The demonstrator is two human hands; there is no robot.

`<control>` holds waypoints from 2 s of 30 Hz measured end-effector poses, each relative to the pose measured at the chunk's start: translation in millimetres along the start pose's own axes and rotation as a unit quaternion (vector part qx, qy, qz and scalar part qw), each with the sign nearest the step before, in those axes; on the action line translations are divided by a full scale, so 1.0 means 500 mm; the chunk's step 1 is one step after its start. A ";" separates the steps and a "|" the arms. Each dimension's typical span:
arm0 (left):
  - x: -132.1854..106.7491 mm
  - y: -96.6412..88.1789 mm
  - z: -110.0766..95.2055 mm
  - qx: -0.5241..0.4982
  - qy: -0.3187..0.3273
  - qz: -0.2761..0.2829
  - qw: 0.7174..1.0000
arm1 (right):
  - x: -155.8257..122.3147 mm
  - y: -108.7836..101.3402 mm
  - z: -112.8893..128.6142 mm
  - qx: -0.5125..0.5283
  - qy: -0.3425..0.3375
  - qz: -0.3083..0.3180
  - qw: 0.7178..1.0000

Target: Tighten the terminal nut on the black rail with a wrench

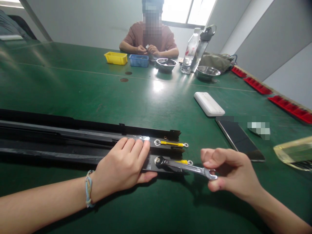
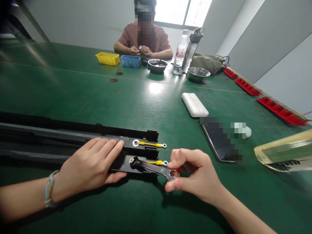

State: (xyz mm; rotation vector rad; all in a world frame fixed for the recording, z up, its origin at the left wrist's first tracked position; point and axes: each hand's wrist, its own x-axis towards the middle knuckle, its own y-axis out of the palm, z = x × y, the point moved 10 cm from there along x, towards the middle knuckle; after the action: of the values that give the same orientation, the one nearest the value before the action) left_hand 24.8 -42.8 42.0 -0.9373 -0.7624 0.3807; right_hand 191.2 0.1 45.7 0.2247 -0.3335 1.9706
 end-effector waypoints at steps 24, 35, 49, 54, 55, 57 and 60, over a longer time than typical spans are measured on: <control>-0.003 -0.001 -0.002 0.001 -0.001 -0.007 1.000 | -0.005 -0.055 -0.101 0.083 0.202 -0.116 0.969; 0.001 0.001 0.000 0.002 0.000 -0.004 1.000 | 0.001 0.002 -0.031 0.069 0.039 0.035 0.996; 0.000 0.007 -0.006 0.005 0.000 -0.006 1.000 | 0.000 -0.053 -0.048 0.005 0.059 -0.042 0.997; -0.003 0.003 -0.005 0.008 -0.001 -0.002 1.000 | -0.002 -0.081 -0.078 -0.023 0.129 -0.105 0.986; -0.003 0.001 -0.005 0.007 -0.001 -0.003 1.000 | -0.003 -0.083 -0.083 -0.022 0.139 -0.111 0.984; -0.002 0.000 -0.005 0.006 -0.001 -0.001 1.000 | -0.004 -0.084 -0.091 -0.019 0.156 -0.118 0.980; 0.001 0.000 -0.005 0.006 -0.001 -0.002 1.000 | -0.007 -0.085 -0.101 -0.015 0.173 -0.124 0.977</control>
State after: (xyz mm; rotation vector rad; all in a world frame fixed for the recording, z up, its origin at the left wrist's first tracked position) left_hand 26.9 -44.3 41.3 -0.9241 -0.7627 0.3819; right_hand 231.2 30.5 2.8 -0.0949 -0.1029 1.7171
